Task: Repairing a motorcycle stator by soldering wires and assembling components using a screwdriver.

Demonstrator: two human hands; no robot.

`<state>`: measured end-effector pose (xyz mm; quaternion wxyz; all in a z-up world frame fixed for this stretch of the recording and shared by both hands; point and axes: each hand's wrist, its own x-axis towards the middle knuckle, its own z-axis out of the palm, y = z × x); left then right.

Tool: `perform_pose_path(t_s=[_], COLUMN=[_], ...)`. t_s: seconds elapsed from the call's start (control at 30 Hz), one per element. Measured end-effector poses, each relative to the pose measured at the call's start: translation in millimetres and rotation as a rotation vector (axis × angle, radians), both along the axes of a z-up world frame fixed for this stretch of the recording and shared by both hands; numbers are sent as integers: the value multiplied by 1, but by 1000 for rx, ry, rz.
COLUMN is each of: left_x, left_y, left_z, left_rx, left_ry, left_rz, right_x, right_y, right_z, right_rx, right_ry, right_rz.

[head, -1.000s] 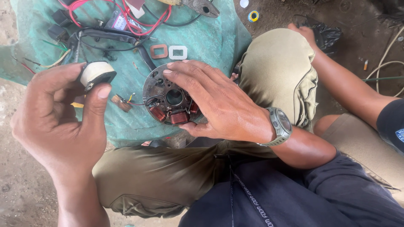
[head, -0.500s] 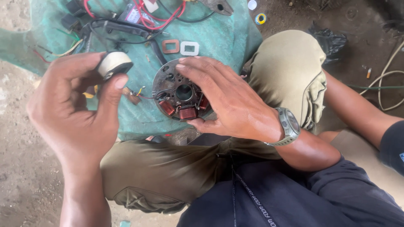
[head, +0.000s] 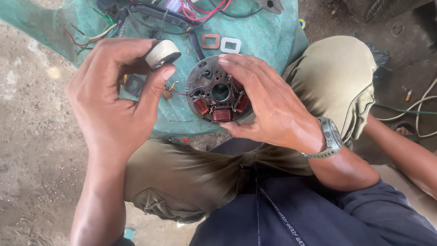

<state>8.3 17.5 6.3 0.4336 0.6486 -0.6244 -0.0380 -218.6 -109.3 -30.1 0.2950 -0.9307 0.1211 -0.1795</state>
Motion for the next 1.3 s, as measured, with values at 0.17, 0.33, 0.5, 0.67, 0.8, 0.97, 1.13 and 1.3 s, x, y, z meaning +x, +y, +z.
perform_pose_path(t_s=[0.17, 0.33, 0.5, 0.67, 0.8, 0.97, 1.13, 1.3], left_x=[-2, -2, -2, -3, -2, -3, -4, -2], left_y=[0, 0, 1, 1, 1, 1, 2, 3], left_z=[2, 0, -5, -8, -10, -8, -7, -11], left_rx=[8, 12, 17, 9, 12, 13, 8, -26], left_ry=[0, 12, 27, 45, 44, 62, 49, 58], left_rz=[3, -7, 25, 20, 35, 30, 50, 43], right_x=[0, 0, -3, -6, -6, -5, -5, -5], right_y=[-1, -1, -2, -2, -3, -4, -4, -4], right_z=[-2, -3, -2, -6, -7, -7, -8, -9], right_rx=[-2, 3, 24, 5, -3, 0, -12, -17], right_ry=[-3, -11, 7, 25, 13, -3, -11, -13], right_rz=[2, -3, 0, -15, -14, -2, -3, -9])
